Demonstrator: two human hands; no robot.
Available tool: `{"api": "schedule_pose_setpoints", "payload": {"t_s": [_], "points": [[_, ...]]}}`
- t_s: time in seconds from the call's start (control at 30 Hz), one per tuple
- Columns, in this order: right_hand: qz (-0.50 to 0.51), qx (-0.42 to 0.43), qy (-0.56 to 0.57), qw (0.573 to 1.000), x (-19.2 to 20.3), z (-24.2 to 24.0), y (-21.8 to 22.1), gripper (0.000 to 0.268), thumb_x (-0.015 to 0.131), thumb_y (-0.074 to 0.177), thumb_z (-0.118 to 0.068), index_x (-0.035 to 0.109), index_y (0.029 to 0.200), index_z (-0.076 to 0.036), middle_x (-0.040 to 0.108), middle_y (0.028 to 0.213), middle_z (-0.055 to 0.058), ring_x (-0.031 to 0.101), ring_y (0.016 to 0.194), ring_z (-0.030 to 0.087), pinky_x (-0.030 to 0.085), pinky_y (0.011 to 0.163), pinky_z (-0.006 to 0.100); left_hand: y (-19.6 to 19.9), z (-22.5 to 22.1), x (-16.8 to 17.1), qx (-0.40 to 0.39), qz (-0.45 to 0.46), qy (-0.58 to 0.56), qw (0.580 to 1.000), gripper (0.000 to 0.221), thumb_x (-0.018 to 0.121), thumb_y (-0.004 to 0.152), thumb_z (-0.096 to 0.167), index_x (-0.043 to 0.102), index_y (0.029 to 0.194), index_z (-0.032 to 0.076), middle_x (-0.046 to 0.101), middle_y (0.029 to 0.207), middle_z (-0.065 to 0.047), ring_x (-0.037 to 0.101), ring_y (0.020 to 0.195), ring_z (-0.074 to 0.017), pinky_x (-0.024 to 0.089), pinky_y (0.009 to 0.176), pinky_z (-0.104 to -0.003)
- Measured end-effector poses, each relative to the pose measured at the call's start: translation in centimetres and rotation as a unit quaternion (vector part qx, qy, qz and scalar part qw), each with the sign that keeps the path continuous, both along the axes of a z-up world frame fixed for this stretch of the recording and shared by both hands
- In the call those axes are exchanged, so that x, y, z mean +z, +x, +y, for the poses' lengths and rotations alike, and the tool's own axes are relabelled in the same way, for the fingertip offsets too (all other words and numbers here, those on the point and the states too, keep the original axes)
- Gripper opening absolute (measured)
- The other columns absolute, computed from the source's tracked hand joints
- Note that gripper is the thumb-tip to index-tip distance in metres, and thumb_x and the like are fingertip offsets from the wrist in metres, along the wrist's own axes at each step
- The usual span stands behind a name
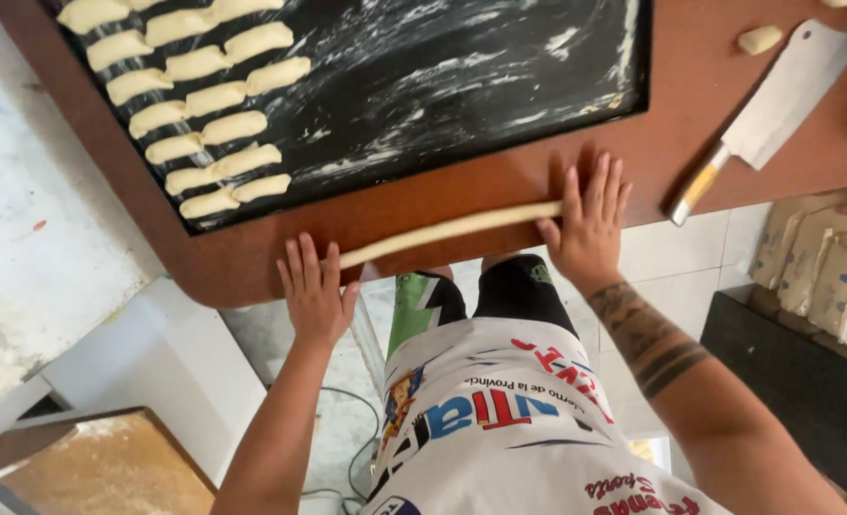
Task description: Cutting a long dough rope into segments and shaping them into individual rolls on a baking tray.
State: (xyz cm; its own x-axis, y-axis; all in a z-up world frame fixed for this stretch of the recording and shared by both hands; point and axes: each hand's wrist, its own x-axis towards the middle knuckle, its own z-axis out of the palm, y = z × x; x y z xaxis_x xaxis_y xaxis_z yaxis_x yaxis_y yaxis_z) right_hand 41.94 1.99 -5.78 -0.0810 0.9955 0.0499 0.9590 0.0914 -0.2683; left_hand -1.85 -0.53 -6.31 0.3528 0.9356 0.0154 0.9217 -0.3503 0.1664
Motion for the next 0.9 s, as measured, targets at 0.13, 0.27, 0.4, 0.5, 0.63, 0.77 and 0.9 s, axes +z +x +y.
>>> {"api": "schedule_pose_setpoints", "payload": {"t_s": [0.13, 0.27, 0.4, 0.5, 0.63, 0.77, 0.9], "points": [[0.017, -0.032, -0.036, 0.999, -1.6, 1.9, 1.3, 0.074, 0.024, 0.112, -0.061, 0.017, 0.167, -0.012, 0.007, 0.169, 0.029, 0.006, 0.158, 0.051, 0.011, 0.128, 0.070, 0.6, 1.6, -0.1, 0.035, -0.001, 0.003, 0.999, 0.072, 0.016, 0.112, 0.059, 0.021, 0.167, 0.014, 0.010, 0.172, -0.021, 0.012, 0.160, -0.0451, 0.014, 0.128, -0.065], [0.021, -0.036, -0.007, 0.999, -1.6, 4.9, 1.7, 0.076, 0.019, 0.113, -0.063, 0.010, 0.170, -0.013, -0.001, 0.172, 0.025, 0.001, 0.162, 0.045, 0.008, 0.134, 0.066, 1.9, 4.0, 0.3, 0.050, 0.027, 0.020, 0.998, 0.070, 0.024, 0.114, 0.056, 0.020, 0.167, 0.009, 0.008, 0.171, -0.025, 0.009, 0.160, -0.0461, 0.010, 0.129, -0.066], [0.042, -0.067, -0.062, 0.995, 2.7, 3.8, 5.9, 0.077, 0.057, 0.111, -0.049, 0.020, 0.163, -0.007, 0.017, 0.172, 0.016, 0.013, 0.159, 0.036, 0.005, 0.125, 0.067, 2.4, 2.5, 1.0, 0.095, 0.041, 0.006, 0.995, 0.071, 0.027, 0.114, 0.057, 0.017, 0.169, 0.014, 0.004, 0.172, -0.022, 0.008, 0.161, -0.0459, 0.008, 0.127, -0.069], [-0.044, -0.207, 0.079, 0.974, 4.3, 2.0, 10.0, 0.069, 0.094, 0.080, -0.035, 0.058, 0.128, -0.001, 0.061, 0.116, 0.024, 0.054, 0.104, 0.047, 0.036, 0.088, 0.058, 1.4, 0.6, 2.7, 0.159, 0.048, -0.028, 0.986, 0.070, 0.025, 0.113, 0.057, 0.017, 0.168, 0.014, -0.003, 0.174, -0.012, 0.000, 0.162, -0.0341, 0.002, 0.128, -0.066], [-0.096, -0.304, -0.030, 0.947, 1.6, -0.2, 14.7, 0.083, 0.099, 0.090, -0.041, 0.048, 0.138, 0.005, 0.064, 0.110, 0.023, 0.061, 0.096, 0.048, 0.047, 0.073, 0.061, -0.8, 0.5, 3.4, 0.162, 0.012, 0.002, 0.987, 0.059, 0.046, 0.107, 0.049, 0.049, 0.150, 0.009, 0.051, 0.144, -0.017, 0.044, 0.136, -0.0387, 0.037, 0.108, -0.058], [0.019, -0.342, -0.194, 0.919, -3.2, -0.4, 18.5, 0.046, 0.070, 0.111, -0.035, 0.069, 0.119, 0.010, 0.075, 0.101, 0.030, 0.070, 0.084, 0.056, 0.055, 0.064, 0.063, -3.4, 0.5, 2.7, 0.149, -0.023, -0.040, 0.988, 0.061, 0.066, 0.096, 0.048, 0.054, 0.145, 0.013, 0.053, 0.131, -0.012, 0.050, 0.120, -0.0351, 0.046, 0.095, -0.051], [-0.660, 0.040, -0.092, 0.745, -18.6, -7.2, 29.4, 0.062, 0.059, 0.099, -0.051, 0.054, 0.157, -0.031, 0.060, 0.136, -0.017, 0.059, 0.124, 0.000, 0.047, 0.090, 0.016, -5.8, 1.6, 1.0, 0.086, -0.087, -0.031, 0.992, 0.056, 0.078, 0.091, 0.029, 0.059, 0.140, 0.010, 0.053, 0.126, -0.010, 0.054, 0.116, -0.0327, 0.050, 0.097, -0.048]]}}
